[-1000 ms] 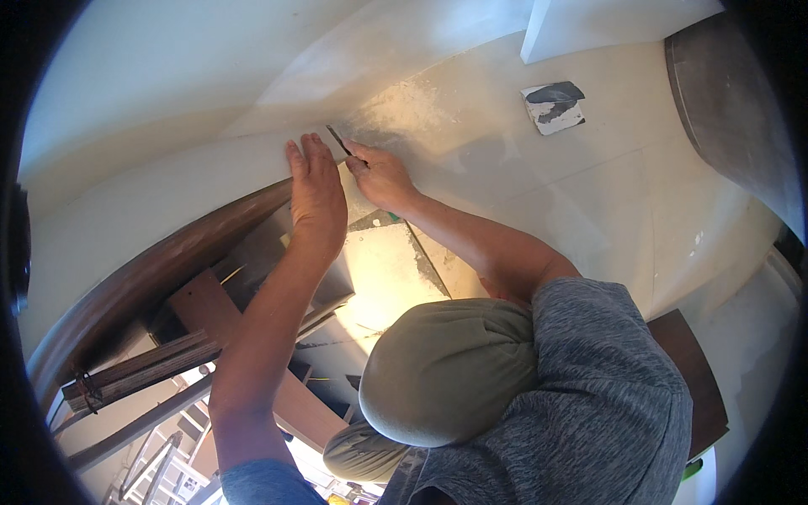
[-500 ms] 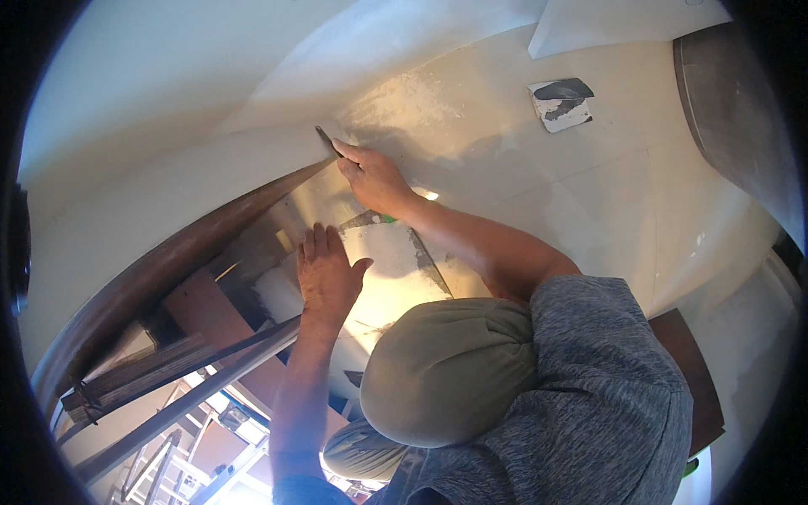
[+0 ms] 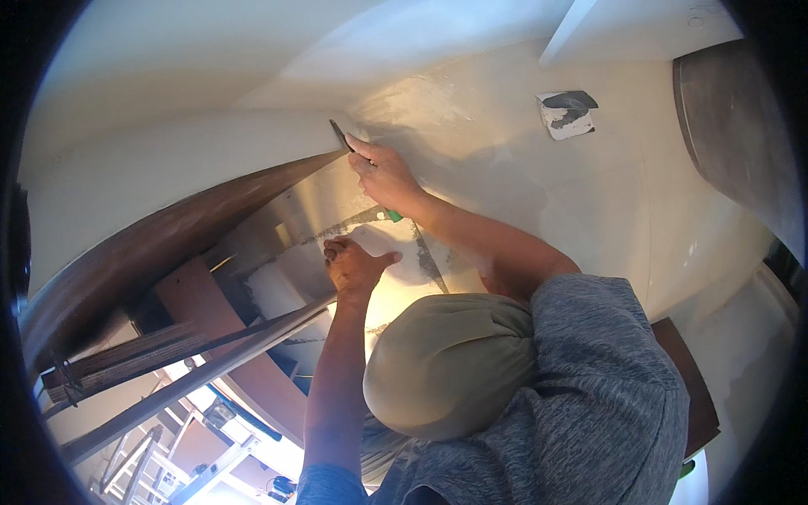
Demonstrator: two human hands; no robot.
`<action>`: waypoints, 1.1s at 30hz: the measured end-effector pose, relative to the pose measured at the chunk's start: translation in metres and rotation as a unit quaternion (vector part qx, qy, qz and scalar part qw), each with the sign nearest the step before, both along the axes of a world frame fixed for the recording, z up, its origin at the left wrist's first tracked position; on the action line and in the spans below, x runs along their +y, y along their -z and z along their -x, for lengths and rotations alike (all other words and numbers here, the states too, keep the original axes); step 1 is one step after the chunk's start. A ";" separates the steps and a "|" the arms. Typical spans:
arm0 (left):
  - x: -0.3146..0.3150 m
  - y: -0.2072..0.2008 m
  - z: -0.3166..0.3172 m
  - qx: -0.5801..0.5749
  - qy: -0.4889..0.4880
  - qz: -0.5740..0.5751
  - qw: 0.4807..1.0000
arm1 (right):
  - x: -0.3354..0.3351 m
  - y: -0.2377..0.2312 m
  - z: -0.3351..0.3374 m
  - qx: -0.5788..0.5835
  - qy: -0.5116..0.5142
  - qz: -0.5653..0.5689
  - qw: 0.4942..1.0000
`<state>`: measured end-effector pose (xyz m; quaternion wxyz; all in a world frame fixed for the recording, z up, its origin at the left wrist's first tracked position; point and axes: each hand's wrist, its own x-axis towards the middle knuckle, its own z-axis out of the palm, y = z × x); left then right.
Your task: The person applies plaster to a ceiling corner using a trowel and a hawk. They repeatedly scoop material from the hawk and smooth it onto the ceiling surface, focusing on the junction between the ceiling and a wooden beam.
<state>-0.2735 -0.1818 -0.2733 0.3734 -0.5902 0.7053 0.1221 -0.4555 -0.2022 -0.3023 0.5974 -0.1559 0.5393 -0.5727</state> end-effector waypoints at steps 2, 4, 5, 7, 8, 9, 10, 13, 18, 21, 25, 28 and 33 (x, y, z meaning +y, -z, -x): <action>0.004 0.005 -0.005 0.009 0.023 0.030 0.999 | -0.005 0.002 0.001 -0.009 0.004 -0.001 1.000; 0.003 0.006 -0.006 0.027 0.003 0.015 1.000 | -0.005 0.003 0.001 0.004 0.001 -0.010 1.000; 0.001 0.005 -0.005 0.037 -0.006 0.010 0.999 | -0.007 -0.002 0.004 0.021 -0.004 -0.015 1.000; 0.002 0.004 -0.005 0.035 -0.012 0.011 0.999 | -0.006 -0.006 0.004 0.023 -0.013 -0.025 0.999; 0.003 0.004 -0.004 0.034 -0.015 0.011 0.999 | 0.000 -0.007 0.003 0.008 -0.016 -0.030 0.999; 0.002 0.004 -0.004 0.030 -0.010 0.014 0.999 | 0.003 -0.008 0.002 -0.007 -0.019 -0.035 0.999; 0.002 0.004 -0.003 0.025 -0.005 0.018 1.000 | -0.001 -0.005 0.003 0.007 -0.018 -0.024 1.000; 0.003 0.005 -0.002 0.026 0.001 0.015 1.000 | -0.005 0.002 0.006 0.038 -0.015 -0.012 0.999; 0.004 0.006 -0.003 0.017 0.006 0.022 1.000 | 0.001 -0.001 -0.003 -0.020 0.007 -0.015 1.000; 0.003 0.003 -0.001 0.000 0.010 0.018 1.000 | -0.008 -0.002 0.003 0.027 -0.001 -0.005 1.000; 0.004 0.007 -0.007 0.019 0.010 0.034 0.999 | -0.008 -0.004 0.002 0.014 0.000 -0.017 1.000; 0.004 0.010 -0.007 0.023 0.013 0.037 0.999 | -0.006 0.004 0.001 -0.020 0.009 -0.011 1.000; 0.004 0.006 -0.005 0.020 0.002 0.031 0.999 | -0.009 -0.003 0.004 -0.001 0.006 -0.023 1.000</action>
